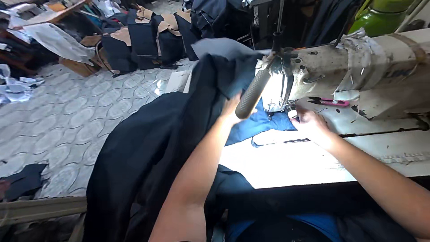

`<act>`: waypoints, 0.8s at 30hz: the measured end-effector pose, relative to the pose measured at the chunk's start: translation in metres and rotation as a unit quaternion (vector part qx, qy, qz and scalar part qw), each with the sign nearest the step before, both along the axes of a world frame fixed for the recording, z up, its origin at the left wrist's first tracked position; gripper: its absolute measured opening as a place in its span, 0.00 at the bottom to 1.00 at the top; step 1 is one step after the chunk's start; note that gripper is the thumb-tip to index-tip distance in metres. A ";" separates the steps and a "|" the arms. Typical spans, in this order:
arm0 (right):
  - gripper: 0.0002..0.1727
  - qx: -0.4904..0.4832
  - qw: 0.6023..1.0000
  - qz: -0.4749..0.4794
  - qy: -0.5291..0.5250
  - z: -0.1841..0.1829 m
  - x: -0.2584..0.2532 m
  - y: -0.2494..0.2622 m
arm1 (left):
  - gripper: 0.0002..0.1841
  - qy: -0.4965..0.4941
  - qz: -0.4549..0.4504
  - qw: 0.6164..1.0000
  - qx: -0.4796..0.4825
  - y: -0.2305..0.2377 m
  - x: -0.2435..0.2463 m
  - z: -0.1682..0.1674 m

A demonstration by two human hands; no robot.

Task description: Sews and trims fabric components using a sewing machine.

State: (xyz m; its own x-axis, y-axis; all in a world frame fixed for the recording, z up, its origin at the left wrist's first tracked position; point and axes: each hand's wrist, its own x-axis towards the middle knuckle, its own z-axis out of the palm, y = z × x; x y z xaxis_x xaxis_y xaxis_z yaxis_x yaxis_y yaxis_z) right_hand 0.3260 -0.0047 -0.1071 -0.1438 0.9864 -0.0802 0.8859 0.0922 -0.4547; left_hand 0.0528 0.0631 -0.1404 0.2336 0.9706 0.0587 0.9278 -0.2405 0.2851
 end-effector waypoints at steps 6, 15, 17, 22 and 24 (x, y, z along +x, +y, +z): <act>0.24 -0.015 0.999 -0.012 -0.045 0.001 0.014 -0.007 | 0.40 0.053 0.011 0.990 -0.128 -0.023 -0.020 -0.009; 0.14 0.225 0.928 0.298 -0.009 -0.022 0.007 -0.001 | 0.34 -0.035 0.010 0.997 -0.066 -0.094 0.066 -0.001; 0.16 0.139 0.939 0.316 0.005 -0.020 0.010 -0.001 | 0.37 -0.011 -0.019 0.998 -0.063 -0.093 0.044 -0.004; 0.19 0.111 0.939 0.325 0.003 -0.024 0.004 -0.013 | 0.33 -0.082 -0.034 0.990 -0.108 -0.075 0.013 -0.006; 0.20 0.081 0.949 0.305 -0.008 -0.018 -0.001 -0.012 | 0.16 -0.181 -0.058 0.982 0.000 -0.083 0.037 -0.007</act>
